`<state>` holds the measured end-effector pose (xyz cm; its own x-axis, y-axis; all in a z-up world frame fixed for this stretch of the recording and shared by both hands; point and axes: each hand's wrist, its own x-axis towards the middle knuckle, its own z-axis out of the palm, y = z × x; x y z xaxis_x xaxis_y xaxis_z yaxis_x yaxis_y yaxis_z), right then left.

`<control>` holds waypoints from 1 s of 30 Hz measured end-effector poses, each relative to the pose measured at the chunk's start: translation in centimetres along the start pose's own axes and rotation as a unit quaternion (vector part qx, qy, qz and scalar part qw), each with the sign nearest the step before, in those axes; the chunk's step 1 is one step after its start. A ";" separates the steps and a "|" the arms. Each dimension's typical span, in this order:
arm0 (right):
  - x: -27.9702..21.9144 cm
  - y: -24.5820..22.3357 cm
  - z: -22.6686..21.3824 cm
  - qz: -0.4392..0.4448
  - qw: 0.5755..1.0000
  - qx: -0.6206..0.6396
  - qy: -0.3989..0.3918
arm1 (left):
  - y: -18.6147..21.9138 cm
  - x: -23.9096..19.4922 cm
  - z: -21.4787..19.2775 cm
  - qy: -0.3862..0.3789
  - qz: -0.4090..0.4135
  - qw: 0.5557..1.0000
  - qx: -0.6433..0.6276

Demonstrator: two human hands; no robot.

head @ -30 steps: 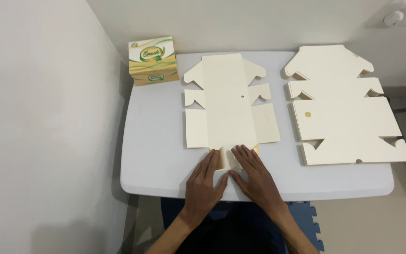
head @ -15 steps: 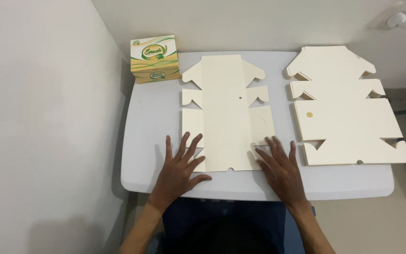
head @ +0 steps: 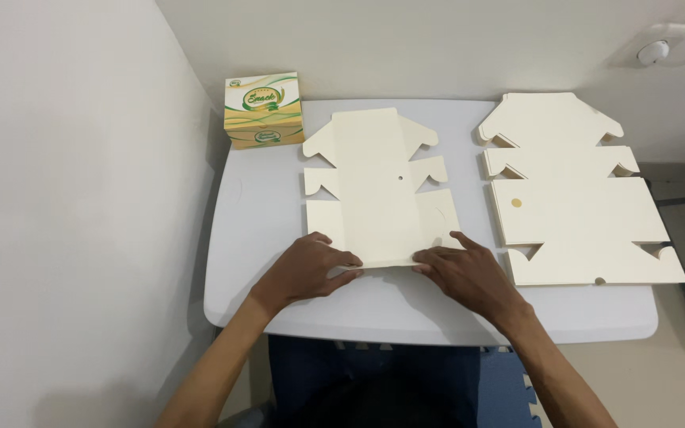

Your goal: The person assembles a flat cardboard box by folding the sides and tucking the flaps into slots to form a rectangular container. They then place a smaller, pre-assembled box inside the newly formed container and close the lid. The person repeats the assembly process with another flat cardboard piece.

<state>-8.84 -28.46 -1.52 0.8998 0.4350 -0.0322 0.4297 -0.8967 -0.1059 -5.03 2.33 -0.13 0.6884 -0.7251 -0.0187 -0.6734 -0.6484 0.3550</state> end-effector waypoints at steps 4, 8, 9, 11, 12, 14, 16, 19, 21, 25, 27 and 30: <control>1.2 1.4 -1.1 0.042 0.998 0.034 0.026 | -1.6 0.1 1.3 0.132 -0.016 0.984 -0.118; 2.4 2.7 1.2 0.082 0.977 0.117 0.158 | -3.8 -0.7 4.0 0.243 -0.105 0.932 -0.248; 2.5 2.8 1.8 0.102 0.973 0.116 0.172 | -4.6 -1.0 5.2 0.273 -0.139 0.917 -0.257; 2.7 2.9 2.7 0.106 0.968 0.105 0.203 | -3.6 -0.9 4.8 0.290 -0.149 0.910 -0.255; 2.8 2.9 3.1 0.110 0.961 0.092 0.236 | -3.1 -0.8 4.5 0.307 -0.158 0.904 -0.253; 3.2 2.5 4.8 0.087 0.954 0.044 0.284 | -2.0 -0.6 3.6 0.314 -0.145 0.916 -0.203; 3.4 1.9 6.2 0.065 0.940 -0.004 0.334 | -1.4 -0.3 3.3 0.322 -0.129 0.926 -0.151; 2.4 -0.3 7.0 0.022 0.924 -0.064 0.376 | -1.4 -0.1 4.5 0.308 -0.074 0.946 0.065; 1.3 -2.8 5.8 0.051 0.960 -0.017 0.276 | -1.6 0.1 5.2 0.251 0.047 0.953 0.163; 0.4 -2.8 6.2 0.049 0.981 0.012 0.187 | -0.5 0.1 5.4 0.156 0.032 0.982 0.098; 0.3 -2.4 6.3 0.048 0.989 0.021 0.136 | 0.0 -0.2 4.6 0.083 0.004 0.996 0.045; 0.8 -2.1 6.1 0.056 0.995 0.045 0.073 | 0.0 -0.2 4.6 0.055 -0.009 0.997 0.056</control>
<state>-9.51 -25.72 -7.37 0.9457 0.3108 0.0954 0.3241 -0.9250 -0.1982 -6.42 1.45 -4.40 0.7223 -0.6868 0.0809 -0.6820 -0.6880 0.2480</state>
